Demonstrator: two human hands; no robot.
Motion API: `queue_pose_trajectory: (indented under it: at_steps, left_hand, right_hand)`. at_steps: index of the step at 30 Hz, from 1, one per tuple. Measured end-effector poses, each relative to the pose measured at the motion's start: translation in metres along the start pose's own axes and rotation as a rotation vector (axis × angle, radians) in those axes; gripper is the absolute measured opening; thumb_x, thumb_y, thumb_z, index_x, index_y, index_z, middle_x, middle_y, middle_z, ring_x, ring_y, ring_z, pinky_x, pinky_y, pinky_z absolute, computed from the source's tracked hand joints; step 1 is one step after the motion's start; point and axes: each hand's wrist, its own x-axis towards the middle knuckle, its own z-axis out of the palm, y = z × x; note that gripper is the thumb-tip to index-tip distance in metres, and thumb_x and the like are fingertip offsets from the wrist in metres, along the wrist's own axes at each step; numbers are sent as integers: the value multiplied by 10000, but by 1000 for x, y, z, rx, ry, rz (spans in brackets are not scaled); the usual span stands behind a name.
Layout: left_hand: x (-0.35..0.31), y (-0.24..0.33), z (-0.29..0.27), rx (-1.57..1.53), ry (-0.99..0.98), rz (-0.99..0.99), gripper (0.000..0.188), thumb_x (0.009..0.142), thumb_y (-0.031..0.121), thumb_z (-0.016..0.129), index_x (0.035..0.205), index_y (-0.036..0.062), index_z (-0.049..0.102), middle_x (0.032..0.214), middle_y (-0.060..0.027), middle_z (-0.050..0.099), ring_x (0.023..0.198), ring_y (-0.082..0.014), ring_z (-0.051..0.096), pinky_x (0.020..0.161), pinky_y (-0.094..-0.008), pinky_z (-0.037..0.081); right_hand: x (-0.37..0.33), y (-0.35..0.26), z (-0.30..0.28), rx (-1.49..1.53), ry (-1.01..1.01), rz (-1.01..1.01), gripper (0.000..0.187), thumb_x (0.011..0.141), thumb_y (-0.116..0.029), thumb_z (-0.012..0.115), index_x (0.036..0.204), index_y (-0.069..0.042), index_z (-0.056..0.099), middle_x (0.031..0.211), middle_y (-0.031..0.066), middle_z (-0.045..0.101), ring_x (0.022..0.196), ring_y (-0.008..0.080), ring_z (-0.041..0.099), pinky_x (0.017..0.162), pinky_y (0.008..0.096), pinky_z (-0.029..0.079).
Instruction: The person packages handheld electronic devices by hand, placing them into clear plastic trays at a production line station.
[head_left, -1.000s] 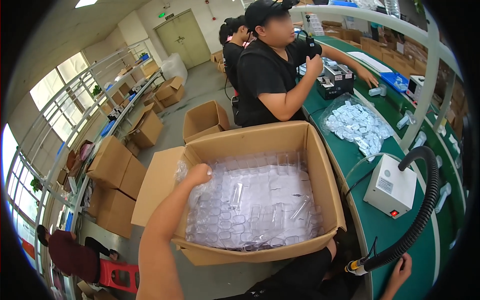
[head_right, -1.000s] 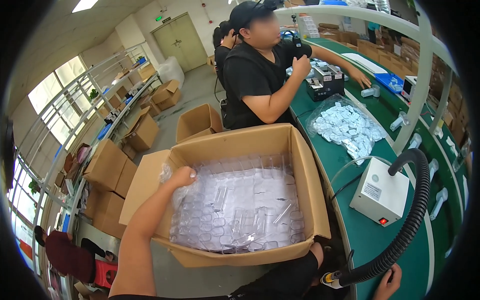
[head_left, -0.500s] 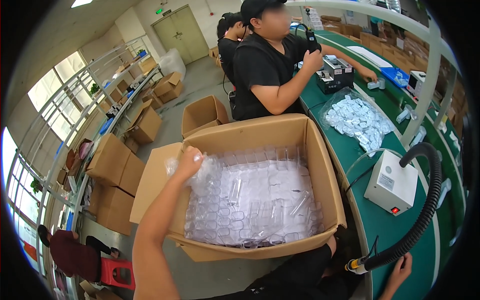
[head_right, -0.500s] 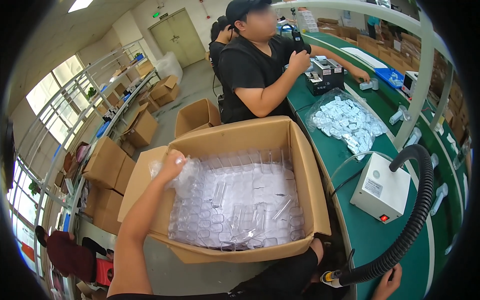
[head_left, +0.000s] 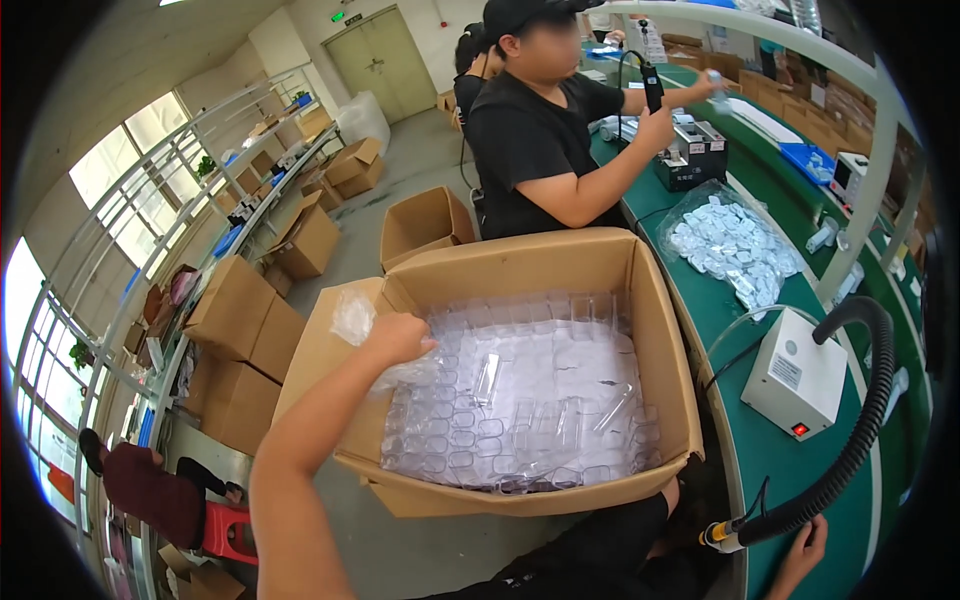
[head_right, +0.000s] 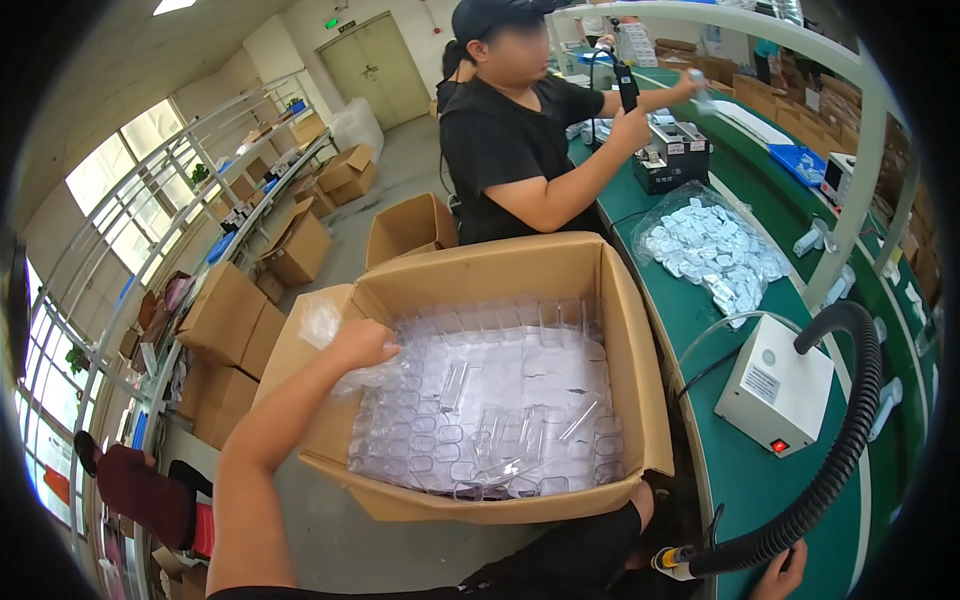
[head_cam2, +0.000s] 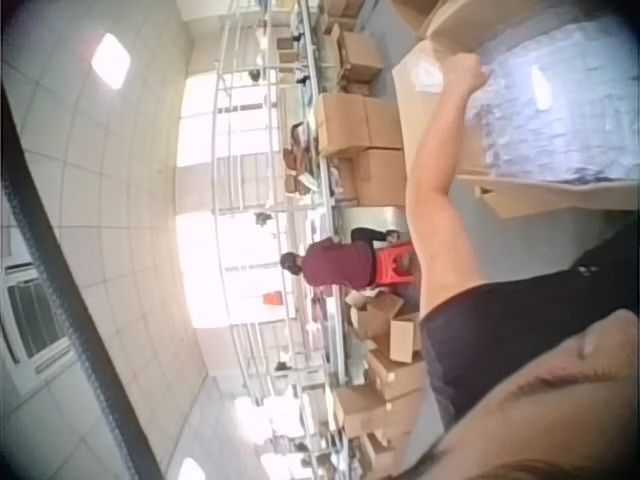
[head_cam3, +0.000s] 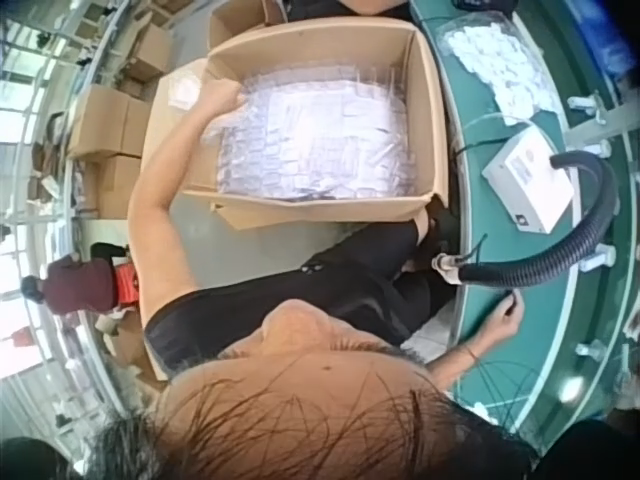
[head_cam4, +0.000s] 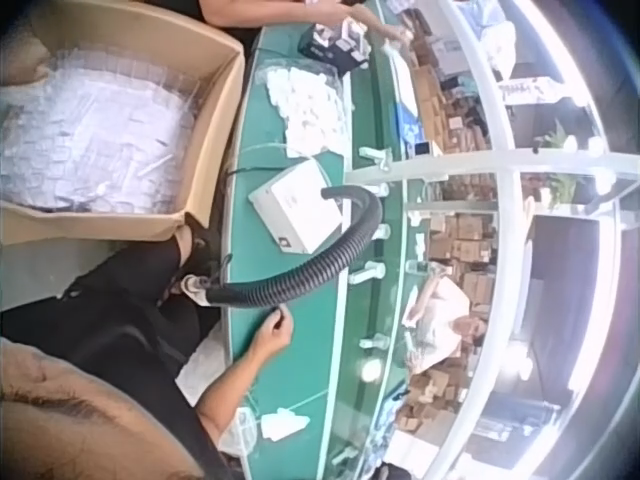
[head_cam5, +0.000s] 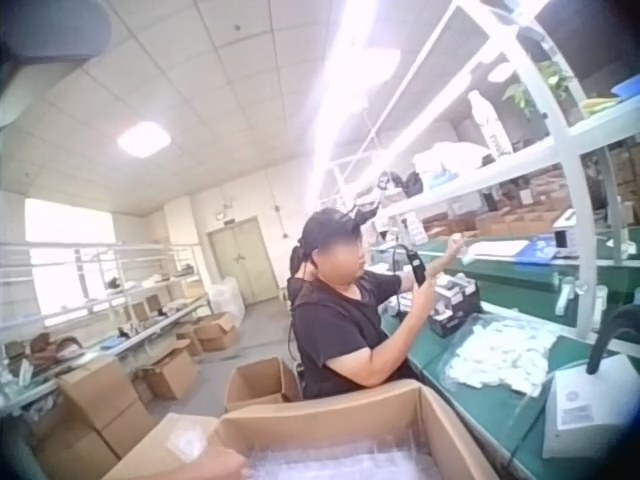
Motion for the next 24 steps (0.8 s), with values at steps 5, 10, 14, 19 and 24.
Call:
queue_pose_trajectory:
  at_steps: [5, 10, 14, 19, 24]
  left_hand:
    - [18, -11, 63, -266, 211, -53, 165, 788, 284, 688, 840, 130, 723, 862, -147, 688, 838, -341, 656, 748, -461, 515]
    - [16, -7, 69, -443, 318, -134, 123, 786, 235, 693, 821, 121, 721, 838, -148, 684, 821, -346, 652, 731, -437, 516]
    - [12, -5, 52, -591, 348, -112, 146, 794, 227, 692, 801, 83, 713, 867, -158, 677, 846, -346, 647, 748, -416, 512]
    - [26, -52, 71, -705, 754, 194, 112, 843, 145, 636, 864, 36, 634, 839, -140, 634, 825, -305, 623, 745, -399, 497]
    - [8, -66, 16, -1052, 523, -56, 138, 853, 120, 601, 974, 55, 596, 838, -128, 655, 824, -304, 643, 729, -409, 504]
  right_hand:
    - [2, -4, 0, -43, -43, -49, 173, 936, -14, 503, 1074, 58, 577, 1001, 103, 614, 912, 174, 573, 839, 282, 453]
    - [0, -12, 1, -20, -9, -3, 159, 932, 2, 504, 1065, 58, 572, 964, 89, 593, 893, 146, 552, 812, 265, 447]
    - [1, -7, -7, -55, -75, 7, 153, 936, 4, 501, 1063, 58, 567, 959, 80, 583, 881, 137, 541, 792, 260, 442]
    - [5, -13, 4, -35, -41, -42, 146, 944, -7, 490, 1056, 53, 562, 936, 67, 575, 861, 128, 529, 777, 249, 435]
    - [2, 6, -3, -8, -43, 21, 177, 943, -7, 488, 1089, 59, 562, 954, 75, 584, 876, 134, 533, 791, 252, 437]
